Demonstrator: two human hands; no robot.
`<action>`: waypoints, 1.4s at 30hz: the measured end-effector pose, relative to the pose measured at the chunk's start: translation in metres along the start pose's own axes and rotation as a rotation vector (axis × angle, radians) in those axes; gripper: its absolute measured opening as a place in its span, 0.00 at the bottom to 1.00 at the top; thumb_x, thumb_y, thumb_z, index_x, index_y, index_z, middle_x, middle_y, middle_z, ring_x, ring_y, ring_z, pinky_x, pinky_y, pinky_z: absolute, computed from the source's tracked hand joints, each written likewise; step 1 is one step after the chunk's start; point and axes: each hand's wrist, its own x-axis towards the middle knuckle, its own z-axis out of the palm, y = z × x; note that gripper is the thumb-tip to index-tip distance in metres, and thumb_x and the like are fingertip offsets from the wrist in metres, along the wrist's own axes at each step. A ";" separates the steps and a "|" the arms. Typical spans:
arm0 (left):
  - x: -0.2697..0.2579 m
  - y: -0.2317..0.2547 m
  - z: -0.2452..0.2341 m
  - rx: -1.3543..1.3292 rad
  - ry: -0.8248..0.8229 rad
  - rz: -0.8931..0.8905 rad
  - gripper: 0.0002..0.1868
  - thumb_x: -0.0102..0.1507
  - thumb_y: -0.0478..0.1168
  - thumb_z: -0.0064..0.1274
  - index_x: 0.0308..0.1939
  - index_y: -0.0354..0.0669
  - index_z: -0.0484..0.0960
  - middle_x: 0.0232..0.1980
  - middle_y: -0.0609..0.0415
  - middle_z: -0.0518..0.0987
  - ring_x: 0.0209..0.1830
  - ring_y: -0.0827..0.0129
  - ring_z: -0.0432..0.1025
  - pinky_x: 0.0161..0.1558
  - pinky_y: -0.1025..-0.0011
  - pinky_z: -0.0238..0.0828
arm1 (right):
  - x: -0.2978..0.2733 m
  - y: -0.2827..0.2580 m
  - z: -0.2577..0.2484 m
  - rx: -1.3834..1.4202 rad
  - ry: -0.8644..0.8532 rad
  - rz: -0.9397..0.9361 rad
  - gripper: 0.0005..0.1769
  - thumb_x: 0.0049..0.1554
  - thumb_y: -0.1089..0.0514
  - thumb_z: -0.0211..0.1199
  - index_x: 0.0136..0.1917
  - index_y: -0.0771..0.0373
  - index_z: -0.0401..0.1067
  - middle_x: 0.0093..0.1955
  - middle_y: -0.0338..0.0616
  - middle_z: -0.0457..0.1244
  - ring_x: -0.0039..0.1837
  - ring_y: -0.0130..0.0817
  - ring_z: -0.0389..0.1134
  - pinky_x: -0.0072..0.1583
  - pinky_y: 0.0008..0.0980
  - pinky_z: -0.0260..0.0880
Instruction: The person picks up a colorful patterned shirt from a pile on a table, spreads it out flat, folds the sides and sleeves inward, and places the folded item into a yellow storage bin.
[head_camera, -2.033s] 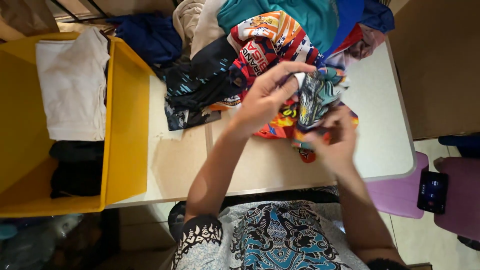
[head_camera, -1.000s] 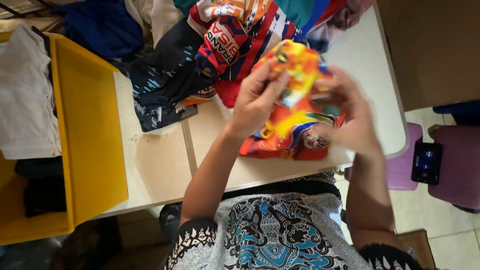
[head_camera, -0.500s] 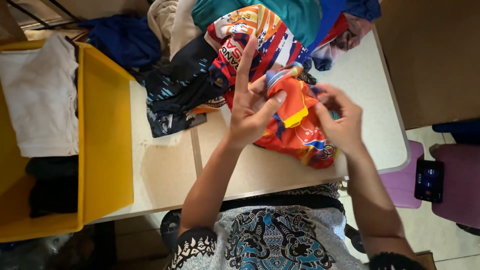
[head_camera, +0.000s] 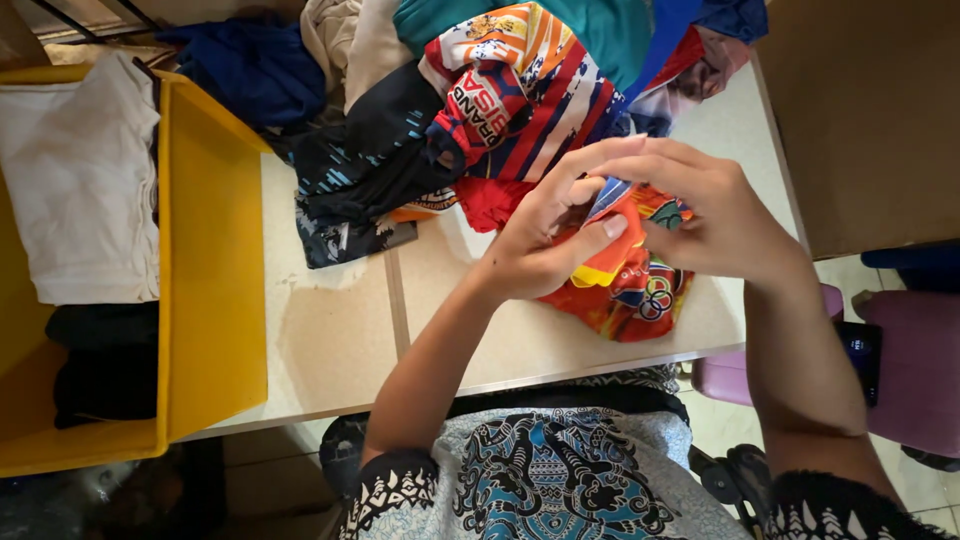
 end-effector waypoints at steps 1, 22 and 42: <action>-0.002 -0.003 0.000 0.054 -0.017 0.044 0.30 0.75 0.20 0.46 0.78 0.37 0.55 0.75 0.52 0.64 0.70 0.75 0.67 0.73 0.75 0.64 | -0.001 0.004 0.002 0.028 0.004 0.020 0.30 0.45 0.72 0.65 0.62 0.64 0.72 0.68 0.51 0.65 0.68 0.45 0.70 0.64 0.37 0.73; -0.044 -0.090 -0.039 0.764 0.217 -0.245 0.16 0.61 0.33 0.55 0.54 0.38 0.81 0.39 0.43 0.81 0.38 0.56 0.80 0.41 0.69 0.73 | -0.092 0.117 -0.035 0.291 0.702 0.246 0.12 0.75 0.61 0.68 0.56 0.69 0.67 0.49 0.47 0.66 0.47 0.27 0.67 0.49 0.22 0.66; -0.088 0.052 -0.081 0.213 0.569 0.015 0.09 0.71 0.27 0.48 0.54 0.39 0.71 0.49 0.55 0.78 0.46 0.78 0.71 0.52 0.80 0.69 | -0.213 0.135 -0.066 0.395 0.943 0.519 0.08 0.72 0.62 0.66 0.54 0.70 0.70 0.46 0.46 0.66 0.43 0.27 0.66 0.46 0.23 0.65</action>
